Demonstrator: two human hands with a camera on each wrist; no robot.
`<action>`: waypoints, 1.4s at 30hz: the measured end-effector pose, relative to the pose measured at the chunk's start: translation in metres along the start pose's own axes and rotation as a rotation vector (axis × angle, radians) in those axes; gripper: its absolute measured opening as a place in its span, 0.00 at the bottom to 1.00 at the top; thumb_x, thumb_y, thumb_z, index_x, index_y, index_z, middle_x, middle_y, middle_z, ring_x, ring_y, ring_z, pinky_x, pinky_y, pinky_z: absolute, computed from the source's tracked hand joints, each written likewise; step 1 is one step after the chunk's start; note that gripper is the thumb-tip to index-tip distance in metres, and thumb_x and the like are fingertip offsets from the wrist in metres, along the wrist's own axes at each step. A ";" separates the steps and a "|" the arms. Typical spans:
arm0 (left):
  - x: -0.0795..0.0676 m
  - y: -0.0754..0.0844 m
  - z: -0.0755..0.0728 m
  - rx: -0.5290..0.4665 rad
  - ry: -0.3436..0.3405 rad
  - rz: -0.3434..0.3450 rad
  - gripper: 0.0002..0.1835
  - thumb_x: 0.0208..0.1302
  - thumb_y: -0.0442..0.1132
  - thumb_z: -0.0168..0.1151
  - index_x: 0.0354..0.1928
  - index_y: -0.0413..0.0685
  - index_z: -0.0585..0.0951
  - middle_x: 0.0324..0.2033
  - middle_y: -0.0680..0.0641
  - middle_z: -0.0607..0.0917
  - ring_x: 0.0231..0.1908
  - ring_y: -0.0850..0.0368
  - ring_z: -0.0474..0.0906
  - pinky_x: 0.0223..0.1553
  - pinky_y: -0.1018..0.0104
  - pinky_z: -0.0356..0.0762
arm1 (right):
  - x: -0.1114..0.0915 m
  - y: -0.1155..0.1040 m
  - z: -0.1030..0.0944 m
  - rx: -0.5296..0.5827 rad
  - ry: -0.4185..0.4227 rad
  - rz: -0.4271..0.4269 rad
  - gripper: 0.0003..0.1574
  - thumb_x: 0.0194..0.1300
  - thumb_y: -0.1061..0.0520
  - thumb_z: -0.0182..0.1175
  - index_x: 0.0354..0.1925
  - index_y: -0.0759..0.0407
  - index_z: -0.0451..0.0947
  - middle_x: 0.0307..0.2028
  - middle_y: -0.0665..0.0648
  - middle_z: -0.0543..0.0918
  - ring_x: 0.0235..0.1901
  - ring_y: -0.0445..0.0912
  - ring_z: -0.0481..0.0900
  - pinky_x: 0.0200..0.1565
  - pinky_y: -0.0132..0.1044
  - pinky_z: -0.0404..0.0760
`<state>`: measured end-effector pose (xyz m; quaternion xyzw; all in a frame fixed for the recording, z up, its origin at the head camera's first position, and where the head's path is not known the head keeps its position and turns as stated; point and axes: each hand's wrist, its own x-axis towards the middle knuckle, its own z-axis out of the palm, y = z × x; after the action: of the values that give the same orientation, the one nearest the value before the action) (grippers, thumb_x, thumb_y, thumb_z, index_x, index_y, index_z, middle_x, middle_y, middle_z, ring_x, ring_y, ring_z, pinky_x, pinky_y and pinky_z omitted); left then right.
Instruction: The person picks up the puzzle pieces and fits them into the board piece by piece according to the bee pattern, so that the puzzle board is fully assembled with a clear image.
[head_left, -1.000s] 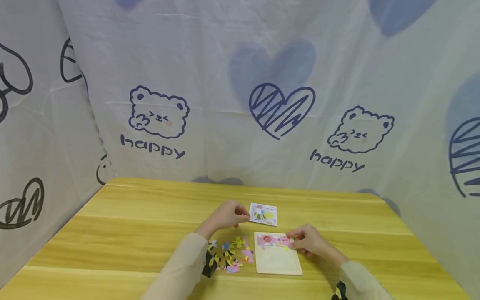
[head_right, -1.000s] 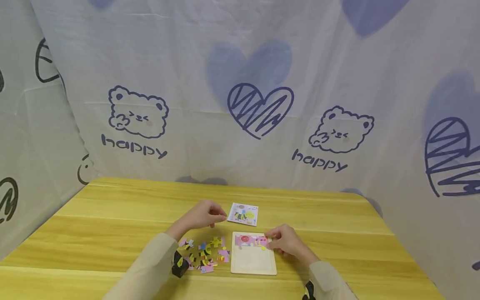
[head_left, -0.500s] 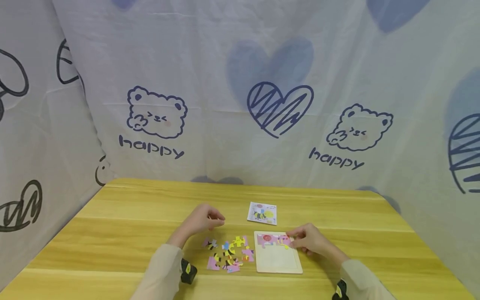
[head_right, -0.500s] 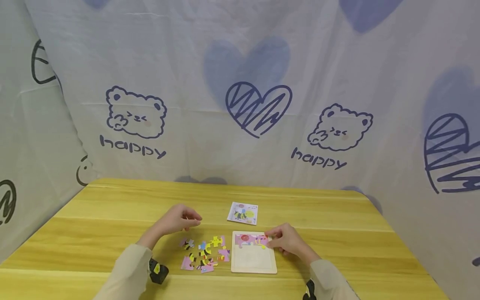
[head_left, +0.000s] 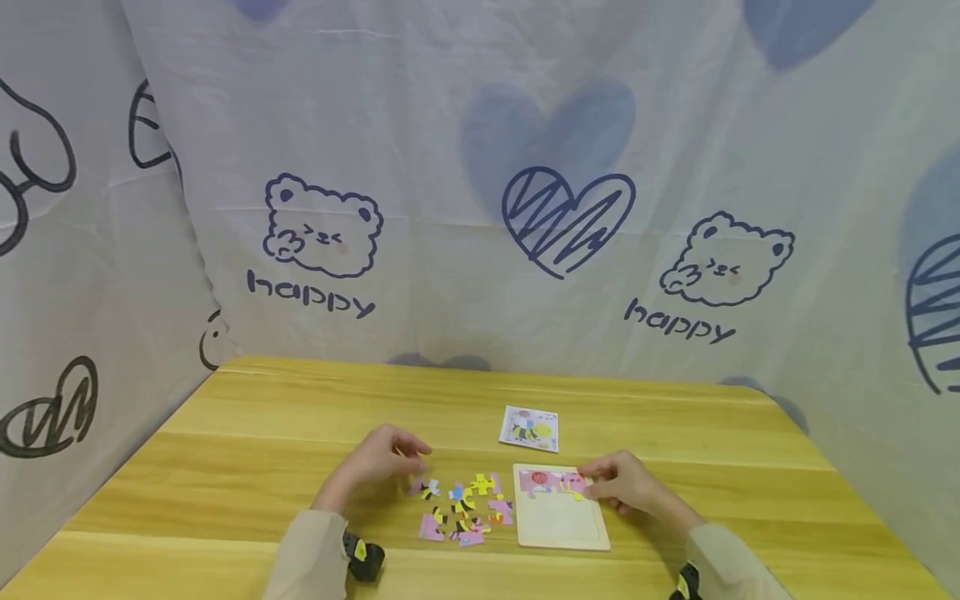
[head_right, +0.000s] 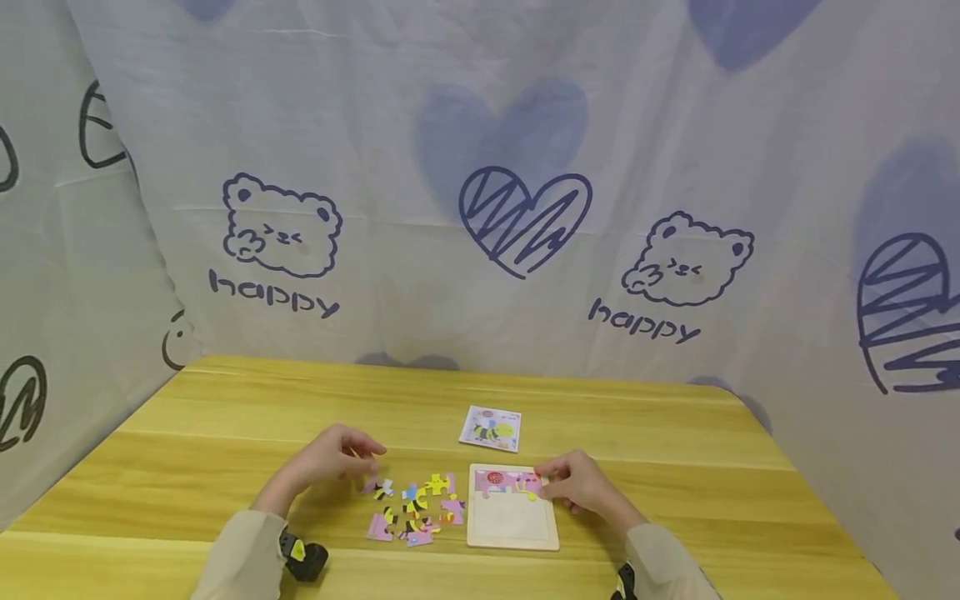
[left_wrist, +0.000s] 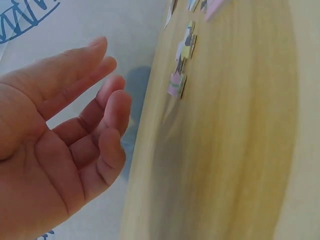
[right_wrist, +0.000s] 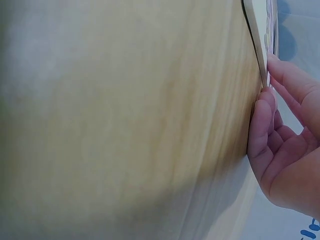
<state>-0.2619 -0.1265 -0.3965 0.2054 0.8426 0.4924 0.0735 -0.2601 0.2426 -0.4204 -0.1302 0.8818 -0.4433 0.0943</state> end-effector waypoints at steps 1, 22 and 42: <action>0.000 0.000 0.000 0.002 -0.002 0.002 0.13 0.50 0.29 0.63 0.39 0.29 0.79 0.23 0.48 0.79 0.23 0.57 0.73 0.26 0.63 0.73 | -0.001 -0.001 0.000 0.001 0.002 0.002 0.22 0.50 0.63 0.65 0.45 0.70 0.76 0.15 0.49 0.67 0.12 0.38 0.62 0.12 0.27 0.63; -0.005 -0.024 0.002 -0.093 -0.115 -0.012 0.19 0.44 0.26 0.66 0.42 0.27 0.77 0.18 0.50 0.76 0.19 0.62 0.68 0.20 0.73 0.66 | -0.001 0.001 0.001 0.003 0.002 0.027 0.22 0.50 0.62 0.65 0.45 0.70 0.76 0.15 0.48 0.66 0.12 0.38 0.62 0.12 0.27 0.63; -0.004 -0.032 0.004 0.038 -0.076 0.019 0.15 0.42 0.28 0.69 0.37 0.34 0.82 0.16 0.52 0.73 0.19 0.62 0.65 0.19 0.73 0.62 | 0.001 0.001 0.001 0.001 0.013 0.048 0.22 0.50 0.63 0.65 0.45 0.69 0.77 0.15 0.49 0.66 0.12 0.38 0.62 0.12 0.27 0.62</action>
<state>-0.2656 -0.1386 -0.4269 0.2336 0.8464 0.4686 0.0969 -0.2610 0.2417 -0.4217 -0.1062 0.8850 -0.4423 0.0992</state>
